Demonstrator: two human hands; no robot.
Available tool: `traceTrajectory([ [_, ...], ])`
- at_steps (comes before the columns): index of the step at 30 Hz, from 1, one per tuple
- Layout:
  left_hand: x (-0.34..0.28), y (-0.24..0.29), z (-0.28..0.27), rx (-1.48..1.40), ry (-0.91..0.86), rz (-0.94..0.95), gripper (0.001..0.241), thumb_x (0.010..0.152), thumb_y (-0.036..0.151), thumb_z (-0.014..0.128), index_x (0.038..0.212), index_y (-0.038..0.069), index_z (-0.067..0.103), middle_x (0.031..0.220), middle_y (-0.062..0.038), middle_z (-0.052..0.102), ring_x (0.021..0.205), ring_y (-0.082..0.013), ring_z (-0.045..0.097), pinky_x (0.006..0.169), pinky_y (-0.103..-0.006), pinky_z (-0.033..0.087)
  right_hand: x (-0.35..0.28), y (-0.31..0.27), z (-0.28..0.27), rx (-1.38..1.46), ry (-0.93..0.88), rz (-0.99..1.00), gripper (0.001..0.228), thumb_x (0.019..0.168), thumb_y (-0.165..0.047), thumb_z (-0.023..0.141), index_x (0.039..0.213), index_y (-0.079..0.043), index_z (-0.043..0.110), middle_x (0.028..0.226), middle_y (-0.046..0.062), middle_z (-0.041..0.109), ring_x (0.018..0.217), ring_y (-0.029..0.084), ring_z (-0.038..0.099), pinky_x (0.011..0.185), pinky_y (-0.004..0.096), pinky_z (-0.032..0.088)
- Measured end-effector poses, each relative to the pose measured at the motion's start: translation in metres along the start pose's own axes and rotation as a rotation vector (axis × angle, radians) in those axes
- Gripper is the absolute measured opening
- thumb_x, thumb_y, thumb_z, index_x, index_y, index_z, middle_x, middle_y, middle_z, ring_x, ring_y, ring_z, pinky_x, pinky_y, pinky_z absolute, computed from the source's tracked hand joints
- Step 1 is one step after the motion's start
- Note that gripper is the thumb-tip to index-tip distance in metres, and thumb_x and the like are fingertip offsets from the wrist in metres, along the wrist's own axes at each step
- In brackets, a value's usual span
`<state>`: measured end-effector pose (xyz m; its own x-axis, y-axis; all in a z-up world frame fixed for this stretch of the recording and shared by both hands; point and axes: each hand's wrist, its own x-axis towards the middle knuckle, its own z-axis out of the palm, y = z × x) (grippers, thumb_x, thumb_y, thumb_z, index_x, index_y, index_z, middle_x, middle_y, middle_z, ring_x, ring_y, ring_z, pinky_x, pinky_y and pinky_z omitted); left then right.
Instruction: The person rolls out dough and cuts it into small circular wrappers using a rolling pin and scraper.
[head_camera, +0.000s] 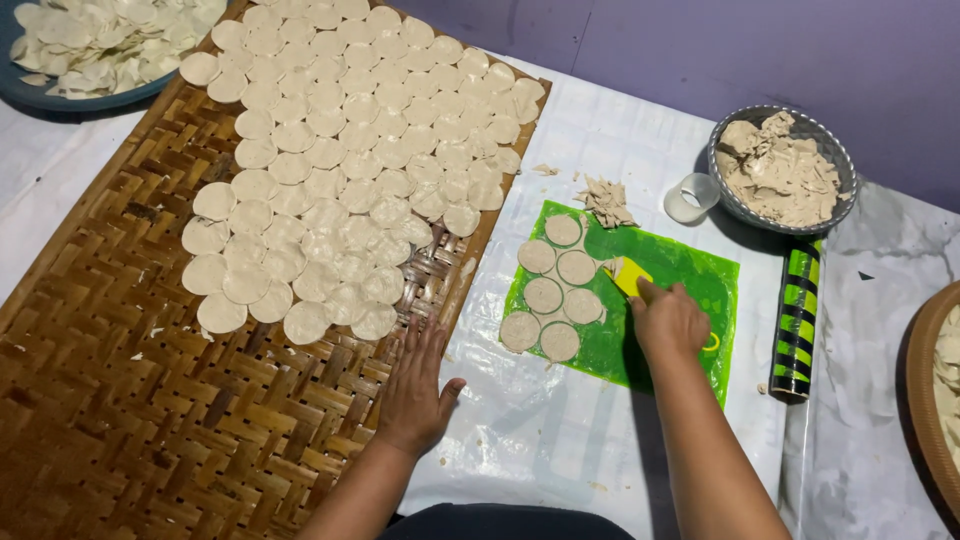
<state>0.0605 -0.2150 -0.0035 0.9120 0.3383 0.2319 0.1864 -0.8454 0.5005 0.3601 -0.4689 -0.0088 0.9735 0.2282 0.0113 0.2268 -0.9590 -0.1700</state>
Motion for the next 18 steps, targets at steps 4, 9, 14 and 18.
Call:
traceTrajectory([
  [4,0.0,0.0,-0.001,-0.05,0.016,0.012,0.081,0.104,0.061,0.032,0.159,0.003,0.028,0.168,-0.019,0.025,0.158,-0.0398,0.013,0.127,-0.05,0.012,0.019,-0.027,-0.018,0.102,-0.109,0.077,0.04,0.088,-0.044,0.076,0.128,-0.039,0.073,0.115,0.008,0.071,0.108,0.031,0.068,0.09,0.047,0.053],
  [9,0.001,0.0,-0.002,-0.048,0.058,0.03,0.079,0.103,0.058,0.036,0.16,0.004,0.029,0.169,-0.019,0.026,0.158,-0.0401,0.014,0.126,-0.0514,0.012,0.038,-0.027,-0.009,0.009,-0.024,-0.03,0.041,0.086,-0.042,0.077,0.126,-0.039,0.074,0.111,0.008,0.068,0.108,0.032,0.066,0.089,0.049,0.051],
  [14,0.001,-0.002,-0.001,-0.051,0.031,0.01,0.078,0.104,0.058,0.036,0.159,0.003,0.029,0.168,-0.018,0.025,0.158,-0.0401,0.014,0.126,-0.051,0.013,0.041,-0.044,-0.021,-0.08,-0.033,-0.155,0.038,0.087,-0.041,0.077,0.125,-0.039,0.075,0.108,0.006,0.069,0.109,0.028,0.068,0.092,0.047,0.051],
  [18,0.0,-0.003,0.001,-0.073,0.033,-0.008,0.079,0.104,0.059,0.034,0.159,0.003,0.028,0.169,-0.018,0.025,0.159,-0.0398,0.014,0.126,-0.0489,0.016,0.065,-0.022,0.004,0.398,-0.208,-0.102,0.042,0.086,-0.039,0.078,0.127,-0.032,0.073,0.104,0.006,0.072,0.098,0.025,0.069,0.087,0.041,0.053],
])
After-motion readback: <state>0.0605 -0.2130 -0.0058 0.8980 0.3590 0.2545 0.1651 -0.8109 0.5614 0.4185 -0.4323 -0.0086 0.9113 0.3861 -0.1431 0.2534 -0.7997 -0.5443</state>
